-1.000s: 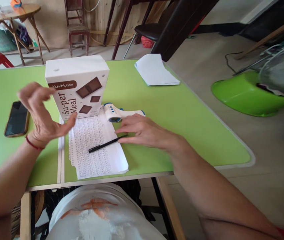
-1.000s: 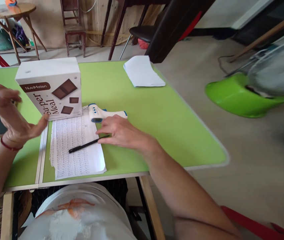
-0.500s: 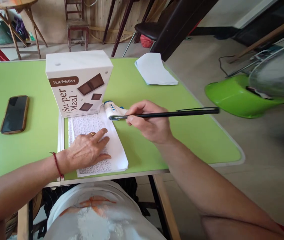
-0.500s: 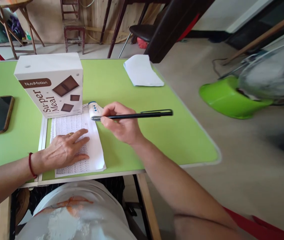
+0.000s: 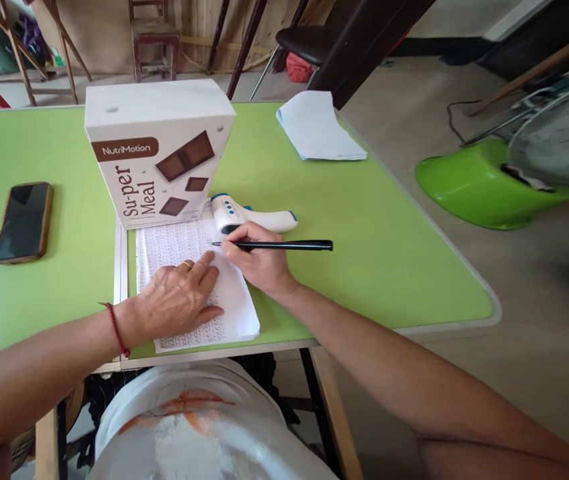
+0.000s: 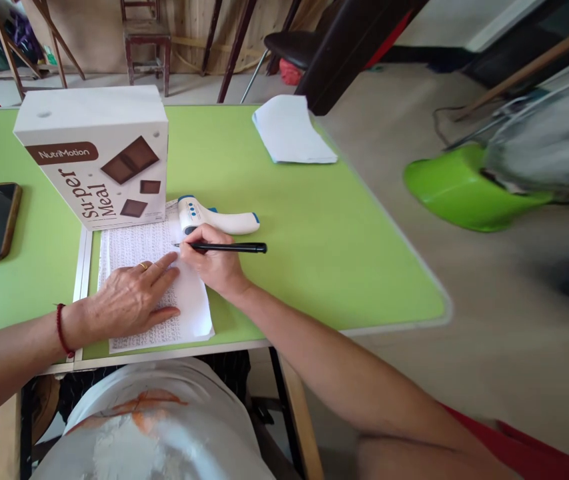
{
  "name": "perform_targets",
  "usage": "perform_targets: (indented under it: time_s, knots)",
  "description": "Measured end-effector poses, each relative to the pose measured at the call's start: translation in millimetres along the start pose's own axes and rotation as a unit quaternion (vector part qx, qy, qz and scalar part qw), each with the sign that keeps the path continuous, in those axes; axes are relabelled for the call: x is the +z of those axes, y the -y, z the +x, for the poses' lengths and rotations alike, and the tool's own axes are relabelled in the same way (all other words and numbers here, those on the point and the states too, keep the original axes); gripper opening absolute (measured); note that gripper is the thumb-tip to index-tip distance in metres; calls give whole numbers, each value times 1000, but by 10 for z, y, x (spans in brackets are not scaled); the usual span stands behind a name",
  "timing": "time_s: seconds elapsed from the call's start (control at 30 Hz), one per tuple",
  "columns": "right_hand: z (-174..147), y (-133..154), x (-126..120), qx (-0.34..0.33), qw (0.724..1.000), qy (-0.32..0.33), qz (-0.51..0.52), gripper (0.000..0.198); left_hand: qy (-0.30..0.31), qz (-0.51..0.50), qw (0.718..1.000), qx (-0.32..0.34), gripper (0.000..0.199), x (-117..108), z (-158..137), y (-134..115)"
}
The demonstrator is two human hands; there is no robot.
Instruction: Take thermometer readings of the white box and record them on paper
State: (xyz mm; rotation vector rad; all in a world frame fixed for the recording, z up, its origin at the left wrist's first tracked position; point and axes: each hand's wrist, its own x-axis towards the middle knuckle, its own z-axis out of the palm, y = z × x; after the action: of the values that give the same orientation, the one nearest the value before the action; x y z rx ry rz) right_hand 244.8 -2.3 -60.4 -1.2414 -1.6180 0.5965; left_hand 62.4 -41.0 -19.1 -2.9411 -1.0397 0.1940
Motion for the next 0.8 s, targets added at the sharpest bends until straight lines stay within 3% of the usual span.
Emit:
perform_targets:
  time_s: [0.23, 0.8]
  knots:
    - [-18, -25, 6, -19, 999, 18, -25, 12, -26, -20, 999, -2, 51, 20, -4, 8]
    - [-16, -19, -1, -37, 998, 42, -17, 11, -13, -25, 1000, -3, 49, 2, 8, 11]
